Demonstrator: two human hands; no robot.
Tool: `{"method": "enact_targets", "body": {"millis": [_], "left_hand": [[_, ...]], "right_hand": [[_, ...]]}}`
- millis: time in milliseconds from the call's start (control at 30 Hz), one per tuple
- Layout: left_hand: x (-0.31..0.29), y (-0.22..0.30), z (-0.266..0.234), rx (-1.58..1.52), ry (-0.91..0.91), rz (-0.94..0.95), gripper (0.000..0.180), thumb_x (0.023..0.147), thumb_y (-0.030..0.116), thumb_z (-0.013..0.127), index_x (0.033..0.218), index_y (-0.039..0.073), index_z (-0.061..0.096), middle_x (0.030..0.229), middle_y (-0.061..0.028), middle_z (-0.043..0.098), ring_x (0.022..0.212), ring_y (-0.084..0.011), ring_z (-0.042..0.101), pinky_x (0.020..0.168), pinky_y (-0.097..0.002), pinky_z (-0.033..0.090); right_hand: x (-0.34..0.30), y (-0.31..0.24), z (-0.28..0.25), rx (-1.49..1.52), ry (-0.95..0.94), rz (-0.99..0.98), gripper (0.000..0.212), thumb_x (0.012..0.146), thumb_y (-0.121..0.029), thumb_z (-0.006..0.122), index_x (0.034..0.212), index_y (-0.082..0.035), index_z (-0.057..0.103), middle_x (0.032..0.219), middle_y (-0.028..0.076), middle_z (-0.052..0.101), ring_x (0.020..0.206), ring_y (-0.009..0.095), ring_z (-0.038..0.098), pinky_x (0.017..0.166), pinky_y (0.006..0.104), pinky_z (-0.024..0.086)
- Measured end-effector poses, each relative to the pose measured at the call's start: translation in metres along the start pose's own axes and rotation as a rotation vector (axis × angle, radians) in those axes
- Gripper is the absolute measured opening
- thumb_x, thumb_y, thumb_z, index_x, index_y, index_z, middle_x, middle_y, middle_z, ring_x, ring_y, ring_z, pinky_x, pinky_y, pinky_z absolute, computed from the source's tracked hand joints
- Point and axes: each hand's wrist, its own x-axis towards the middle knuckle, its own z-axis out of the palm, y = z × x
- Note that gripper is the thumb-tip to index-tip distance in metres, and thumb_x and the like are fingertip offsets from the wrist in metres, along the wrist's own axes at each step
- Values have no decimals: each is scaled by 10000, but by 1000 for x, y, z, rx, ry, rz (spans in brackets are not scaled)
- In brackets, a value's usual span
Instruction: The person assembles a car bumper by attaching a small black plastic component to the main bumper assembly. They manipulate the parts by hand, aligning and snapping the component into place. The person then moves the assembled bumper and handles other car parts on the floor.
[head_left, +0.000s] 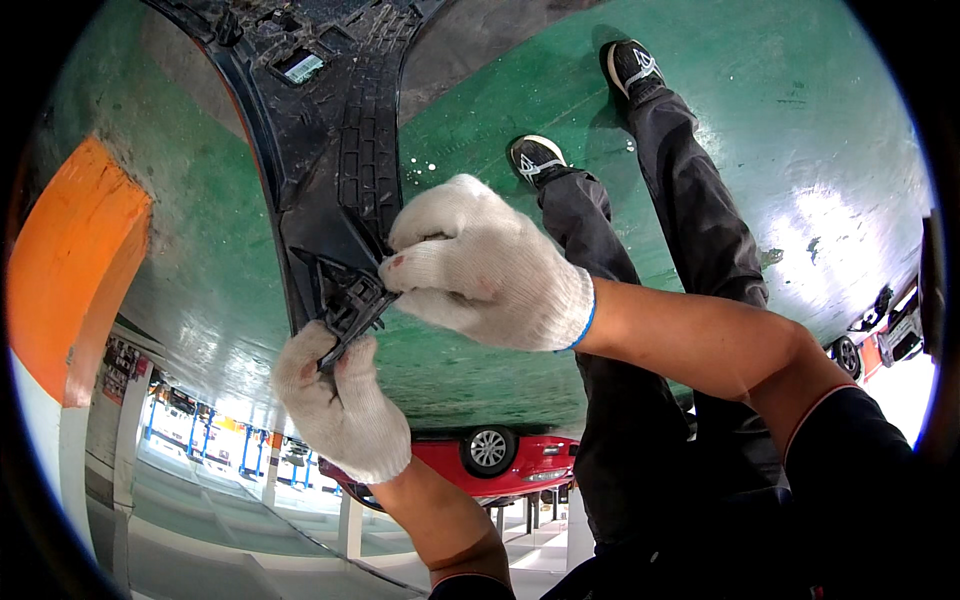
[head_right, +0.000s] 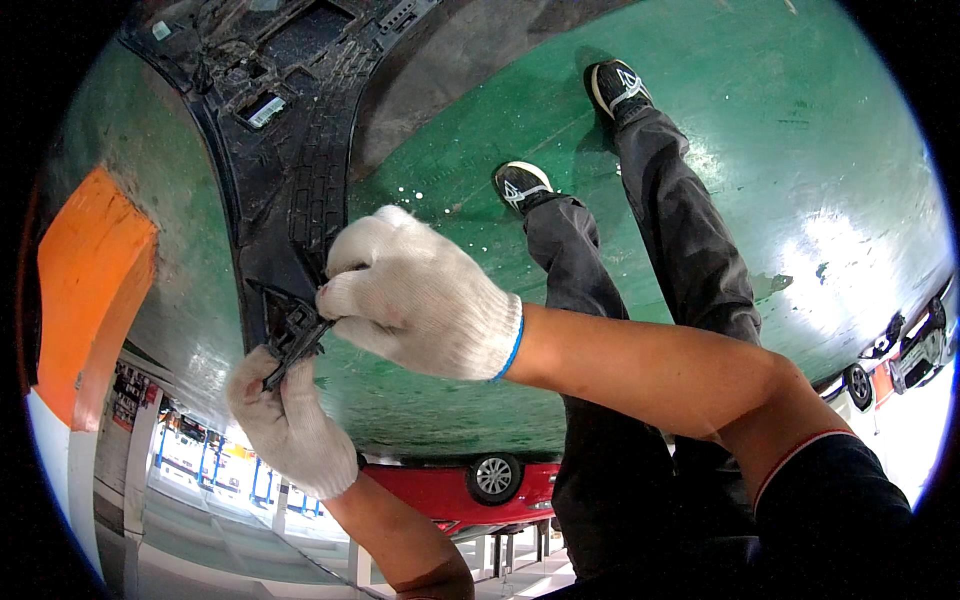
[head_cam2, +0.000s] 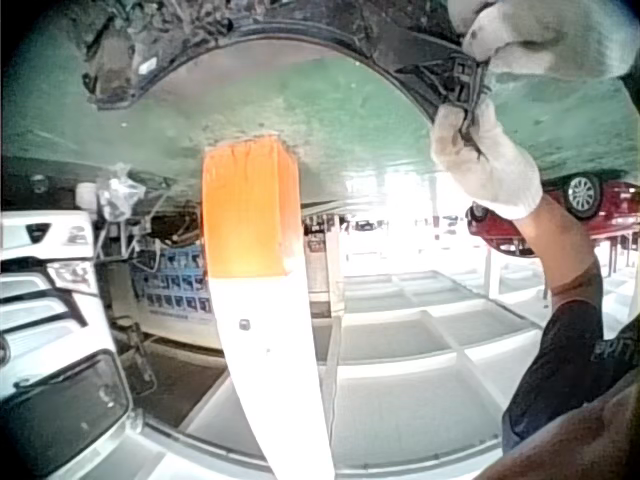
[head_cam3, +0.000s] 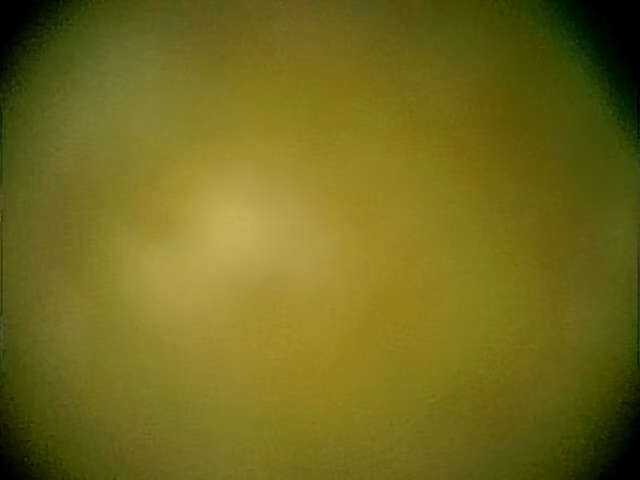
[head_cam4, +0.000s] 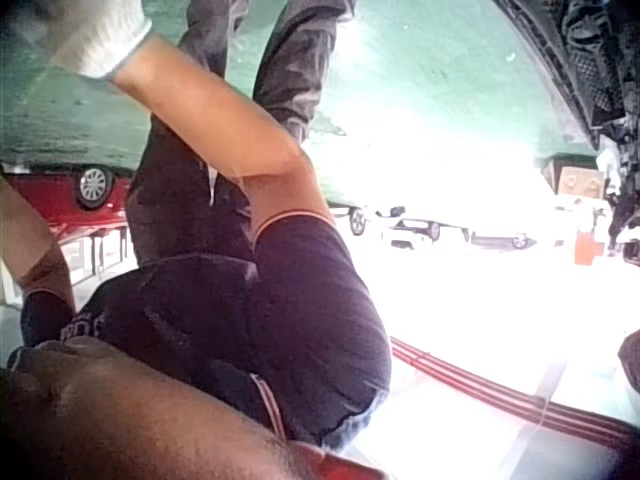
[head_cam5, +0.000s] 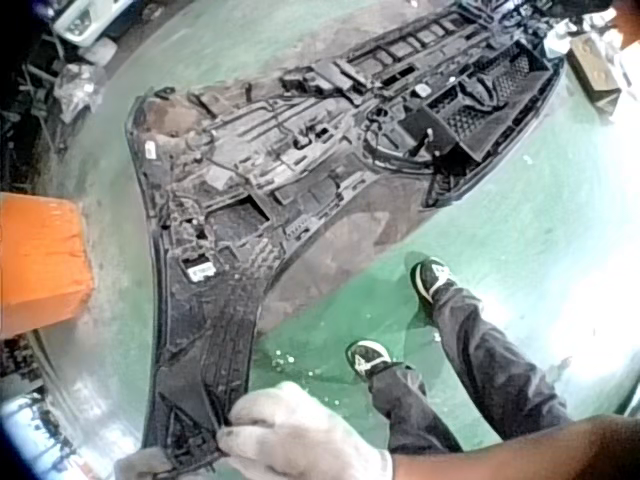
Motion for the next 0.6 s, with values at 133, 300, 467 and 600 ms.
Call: {"method": "enact_targets", "body": {"millis": [133, 300, 467, 600], "left_hand": [[1, 10, 0, -48, -24, -65, 325, 872, 75, 829, 1108, -34, 636, 1091, -105, 624, 980, -205, 618, 901, -323, 502], [7, 10, -16, 199, -147, -5, 359, 897, 33, 776, 1193, -70, 601, 1164, -144, 626, 1033, -220, 637, 930, -317, 509], [6, 14, -17, -52, -117, -122, 431, 927, -38, 695, 1297, -122, 489, 1249, -202, 609, 1078, -233, 640, 985, -337, 515], [8, 16, -25, -57, -179, -62, 611, 929, -61, 693, 1464, -105, 401, 1346, -225, 586, 1184, -271, 640, 1059, -395, 506]], "right_hand": [[4, 3, -1, -5, -59, -44, 147, 788, -136, 813, 912, -96, 745, 972, 93, 657, 973, 342, 625, 876, 447, 510], [2, 1, -3, 49, -32, -17, 180, 778, -109, 820, 936, -79, 739, 978, 97, 659, 979, 350, 627, 886, 448, 508], [-2, -8, -20, 6, -33, 23, 310, 808, -51, 827, 1104, -62, 737, 1092, 101, 696, 1056, 327, 655, 915, 445, 538], [-27, -2, -60, -114, -100, 102, 379, 817, -62, 817, 1183, -49, 719, 1103, 136, 698, 1065, 352, 662, 942, 450, 538]]}}
